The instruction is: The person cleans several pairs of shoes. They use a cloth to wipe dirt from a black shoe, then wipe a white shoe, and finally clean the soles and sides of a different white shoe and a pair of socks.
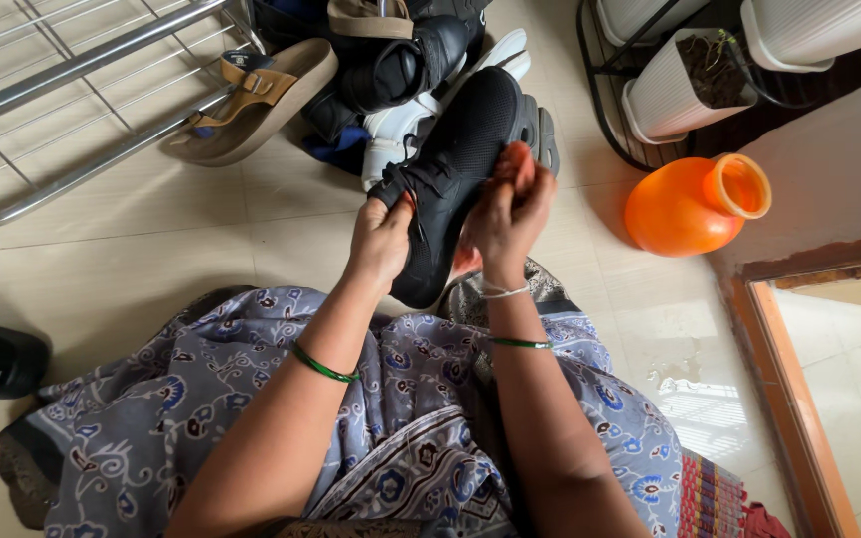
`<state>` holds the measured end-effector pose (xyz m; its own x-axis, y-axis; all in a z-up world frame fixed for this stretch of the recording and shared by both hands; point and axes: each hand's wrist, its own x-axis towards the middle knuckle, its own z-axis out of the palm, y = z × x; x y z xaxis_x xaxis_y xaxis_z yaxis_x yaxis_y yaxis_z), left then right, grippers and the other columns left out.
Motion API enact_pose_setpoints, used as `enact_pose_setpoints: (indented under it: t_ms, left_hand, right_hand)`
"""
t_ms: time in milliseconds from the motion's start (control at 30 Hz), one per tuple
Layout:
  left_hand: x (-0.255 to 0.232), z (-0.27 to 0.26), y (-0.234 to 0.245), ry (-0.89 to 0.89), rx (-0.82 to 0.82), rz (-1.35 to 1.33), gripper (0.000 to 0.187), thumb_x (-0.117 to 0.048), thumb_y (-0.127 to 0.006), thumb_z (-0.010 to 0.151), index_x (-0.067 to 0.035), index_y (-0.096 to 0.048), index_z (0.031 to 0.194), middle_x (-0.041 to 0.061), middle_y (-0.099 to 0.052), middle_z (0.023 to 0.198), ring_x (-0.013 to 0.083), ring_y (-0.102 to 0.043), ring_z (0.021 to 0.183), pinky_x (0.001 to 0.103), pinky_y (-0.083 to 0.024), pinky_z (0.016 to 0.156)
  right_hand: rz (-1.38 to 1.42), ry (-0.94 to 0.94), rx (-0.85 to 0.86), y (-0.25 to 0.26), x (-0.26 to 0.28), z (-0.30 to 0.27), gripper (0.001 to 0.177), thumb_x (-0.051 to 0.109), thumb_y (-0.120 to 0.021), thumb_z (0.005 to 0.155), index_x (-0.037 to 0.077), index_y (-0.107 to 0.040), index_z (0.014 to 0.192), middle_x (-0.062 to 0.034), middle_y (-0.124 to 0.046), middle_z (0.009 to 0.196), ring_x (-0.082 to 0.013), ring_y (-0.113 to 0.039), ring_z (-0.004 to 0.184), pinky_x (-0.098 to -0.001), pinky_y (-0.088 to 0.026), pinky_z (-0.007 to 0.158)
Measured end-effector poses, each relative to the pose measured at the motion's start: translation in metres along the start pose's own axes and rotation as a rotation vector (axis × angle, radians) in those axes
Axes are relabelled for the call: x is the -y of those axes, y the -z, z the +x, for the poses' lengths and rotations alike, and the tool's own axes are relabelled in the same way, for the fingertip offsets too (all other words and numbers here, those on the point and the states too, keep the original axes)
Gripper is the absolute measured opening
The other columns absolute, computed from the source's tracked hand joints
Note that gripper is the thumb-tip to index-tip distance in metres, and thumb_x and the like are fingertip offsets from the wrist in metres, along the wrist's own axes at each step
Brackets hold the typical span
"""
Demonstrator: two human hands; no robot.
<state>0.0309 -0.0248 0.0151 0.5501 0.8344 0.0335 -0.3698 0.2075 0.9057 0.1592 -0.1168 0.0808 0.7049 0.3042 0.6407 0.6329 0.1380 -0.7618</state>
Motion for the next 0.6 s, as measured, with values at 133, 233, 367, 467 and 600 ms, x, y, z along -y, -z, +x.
enact_pose_setpoints:
  t_ms: [133,233,367,467,600]
  left_hand:
    - [-0.002,0.009,0.013,0.026,-0.130,-0.085,0.023,-0.017,-0.059,0.105,-0.004,-0.065,0.123,0.001,-0.069,0.111,0.0089,-0.061,0.098,0.026,-0.052,0.086]
    - [-0.036,0.020,0.042,0.088,-0.241,-0.106,0.028,-0.021,-0.057,0.104,-0.006,-0.064,0.125,0.002,-0.072,0.113,0.0105,-0.066,0.099,0.027,-0.055,0.087]
    - [-0.039,0.022,0.048,0.146,-0.262,-0.097,0.028,-0.021,-0.054,0.103,-0.006,-0.062,0.126,0.002,-0.071,0.116,0.0117,-0.067,0.101,0.028,-0.056,0.088]
    - [0.003,0.015,0.028,0.114,-0.147,-0.043,0.028,-0.017,-0.056,0.102,-0.009,-0.060,0.129,0.000,-0.069,0.118,0.0088,-0.063,0.104,0.026,-0.053,0.090]
    - [0.038,-0.005,-0.005,-0.001,0.013,0.179,0.024,-0.016,-0.058,0.105,-0.002,-0.067,0.122,0.005,-0.069,0.109,0.0115,-0.059,0.099,0.028,-0.050,0.088]
  right_hand:
    - [-0.319,0.145,0.159,-0.037,-0.002,-0.048,0.013,0.000,-0.063,0.096,0.005,-0.060,0.108,-0.0081,-0.059,0.091,-0.0216,-0.059,0.085,-0.0444,-0.045,0.089]
    - [-0.245,-0.105,0.514,-0.046,0.028,-0.093,0.021,0.000,-0.061,0.091,0.001,-0.057,0.111,-0.0146,-0.056,0.097,-0.0256,-0.058,0.088,-0.0402,-0.049,0.079]
    - [-0.099,-0.064,0.476,-0.047,0.037,-0.095,0.022,0.001,-0.060,0.093,0.000,-0.054,0.114,-0.0162,-0.054,0.104,-0.0268,-0.056,0.094,-0.0386,-0.050,0.085]
    - [-0.085,-0.170,0.307,-0.043,0.018,-0.062,0.013,0.004,-0.059,0.100,0.001,-0.055,0.112,-0.0132,-0.058,0.098,-0.0239,-0.058,0.089,-0.0368,-0.050,0.081]
    - [-0.111,-0.006,0.054,-0.011,0.009,-0.018,0.023,-0.004,-0.054,0.094,-0.001,-0.055,0.116,-0.0129,-0.058,0.106,-0.0232,-0.057,0.098,-0.0358,-0.050,0.093]
